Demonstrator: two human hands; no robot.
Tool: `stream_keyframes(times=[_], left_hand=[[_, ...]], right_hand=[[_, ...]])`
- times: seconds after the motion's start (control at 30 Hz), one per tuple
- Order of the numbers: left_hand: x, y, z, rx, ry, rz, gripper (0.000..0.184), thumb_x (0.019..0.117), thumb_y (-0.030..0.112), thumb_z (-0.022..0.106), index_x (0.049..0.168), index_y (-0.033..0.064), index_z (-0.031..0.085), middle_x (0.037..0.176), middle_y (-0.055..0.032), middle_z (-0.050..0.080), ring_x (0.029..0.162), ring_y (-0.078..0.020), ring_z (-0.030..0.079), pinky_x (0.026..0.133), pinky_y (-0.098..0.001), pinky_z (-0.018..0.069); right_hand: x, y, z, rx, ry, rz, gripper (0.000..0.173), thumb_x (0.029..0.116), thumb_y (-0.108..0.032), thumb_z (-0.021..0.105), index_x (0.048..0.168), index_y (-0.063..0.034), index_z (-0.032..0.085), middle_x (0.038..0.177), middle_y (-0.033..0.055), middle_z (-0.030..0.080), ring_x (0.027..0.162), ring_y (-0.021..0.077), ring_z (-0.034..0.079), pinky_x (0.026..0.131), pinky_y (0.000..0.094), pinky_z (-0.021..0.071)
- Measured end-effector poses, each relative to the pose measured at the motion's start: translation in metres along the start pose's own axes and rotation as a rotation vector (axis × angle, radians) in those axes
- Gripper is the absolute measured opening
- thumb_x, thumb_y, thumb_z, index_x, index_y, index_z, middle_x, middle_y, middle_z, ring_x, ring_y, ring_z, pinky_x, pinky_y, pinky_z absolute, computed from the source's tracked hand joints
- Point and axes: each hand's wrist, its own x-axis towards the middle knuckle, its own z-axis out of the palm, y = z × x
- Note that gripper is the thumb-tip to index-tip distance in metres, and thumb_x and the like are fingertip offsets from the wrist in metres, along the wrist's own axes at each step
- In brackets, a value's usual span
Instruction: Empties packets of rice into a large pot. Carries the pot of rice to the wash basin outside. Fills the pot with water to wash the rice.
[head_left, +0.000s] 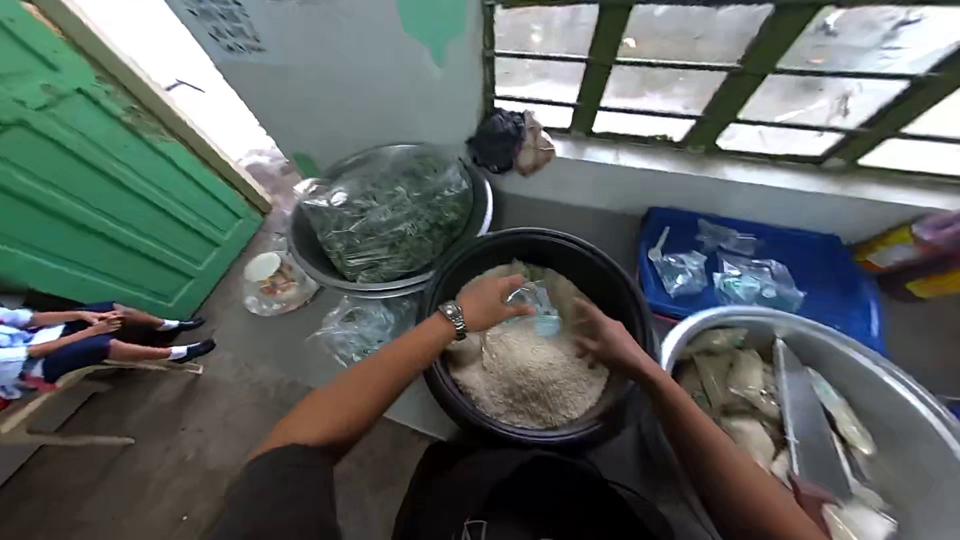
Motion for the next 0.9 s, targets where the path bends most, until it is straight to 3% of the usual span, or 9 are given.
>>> stream_keyframes(times=[0.1,0.23,0.27,0.37,0.47,0.53,0.6,0.77,0.9], left_hand=[[0.004,-0.008,0.004,-0.052,0.069,0.044,0.043,0.098,0.033,0.072,0.133,0.0091,0.065,0.107,-0.0154,0.074,0.098,-0.0293,0.072,0.091,-0.0569,0.0566],[0.005,-0.016,0.016,-0.144,0.022,0.09,0.043,0.0949,0.031,0.076,0.131,0.0098,0.066,0.108,-0.0118,0.075,0.099,-0.0221,0.072,0.092,-0.0507,0.0573],[0.005,-0.017,0.024,-0.147,-0.023,0.108,0.048,0.0931,0.031,0.078,0.133,0.0095,0.066,0.112,-0.0124,0.075,0.102,-0.0228,0.072,0.095,-0.0513,0.0568],[0.011,-0.015,0.036,-0.261,-0.055,0.139,0.063,0.0861,0.032,0.084,0.139,0.008,0.061,0.123,-0.0113,0.072,0.111,-0.0207,0.069,0.1,-0.0458,0.055],[0.017,-0.028,0.037,-0.393,0.101,0.052,0.053,0.0967,0.028,0.072,0.142,0.0042,0.056,0.132,-0.0151,0.067,0.111,-0.0258,0.068,0.095,-0.0471,0.0563],[0.026,-0.05,0.039,-0.365,0.23,-0.067,0.044,0.1042,0.033,0.062,0.136,0.0026,0.06,0.129,-0.0171,0.068,0.109,-0.0287,0.07,0.095,-0.0496,0.0561],[0.039,-0.074,0.049,-0.283,0.29,-0.211,0.039,0.1063,0.032,0.059,0.129,0.0004,0.064,0.122,-0.02,0.07,0.106,-0.0335,0.07,0.096,-0.0545,0.0548],[0.089,-0.121,0.08,-0.006,0.051,-0.467,0.049,0.1009,0.032,0.068,0.13,-0.0059,0.063,0.13,-0.0306,0.064,0.124,-0.0462,0.061,0.107,-0.0643,0.045],[0.11,-0.124,0.095,0.113,0.079,-0.596,0.073,0.0853,0.026,0.084,0.142,-0.0072,0.052,0.149,-0.0324,0.046,0.133,-0.0507,0.051,0.105,-0.0656,0.0469]], right_hand=[[-0.001,0.002,-0.003,0.28,0.029,0.019,0.063,0.1001,-0.005,0.062,0.157,-0.0096,0.035,0.12,0.0176,0.069,0.078,0.026,0.074,0.065,0.0435,0.0641],[-0.001,-0.001,-0.005,0.415,0.043,-0.094,0.096,0.0868,-0.02,0.081,0.164,-0.018,0.023,0.157,0.015,0.044,0.105,0.0278,0.07,0.075,0.0457,0.0634],[-0.004,-0.002,0.001,0.382,-0.014,-0.114,0.086,0.0883,-0.019,0.08,0.16,-0.0157,0.033,0.152,0.0152,0.05,0.099,0.0253,0.071,0.074,0.0439,0.0631],[-0.002,-0.003,0.009,0.205,0.044,-0.222,0.025,0.0956,-0.017,0.07,0.117,-0.0038,0.071,0.099,0.0078,0.074,0.077,0.0128,0.07,0.068,0.0342,0.061],[0.006,0.014,0.015,0.05,0.147,-0.275,0.025,0.0975,-0.016,0.067,0.117,-0.0009,0.073,0.121,0.0143,0.072,0.108,0.019,0.071,0.096,0.0381,0.0574],[0.008,0.022,0.02,0.07,0.246,-0.296,0.022,0.0973,-0.016,0.067,0.113,-0.0026,0.075,0.112,0.0117,0.074,0.102,0.0159,0.071,0.092,0.0363,0.0583],[0.008,0.03,0.018,0.069,0.247,-0.301,0.023,0.0977,-0.015,0.067,0.116,-0.0028,0.075,0.123,0.0124,0.073,0.116,0.0161,0.069,0.104,0.0361,0.0541],[-0.001,0.022,-0.017,0.71,0.429,-0.077,0.023,0.1033,-0.005,0.058,0.123,0.0057,0.061,0.099,0.0141,0.07,0.081,0.0198,0.072,0.069,0.0391,0.0642],[0.01,0.041,-0.094,1.104,0.843,0.018,0.026,0.1111,-0.019,0.047,0.132,-0.0037,0.046,0.099,0.0106,0.062,0.074,0.0208,0.07,0.065,0.0418,0.0642]])
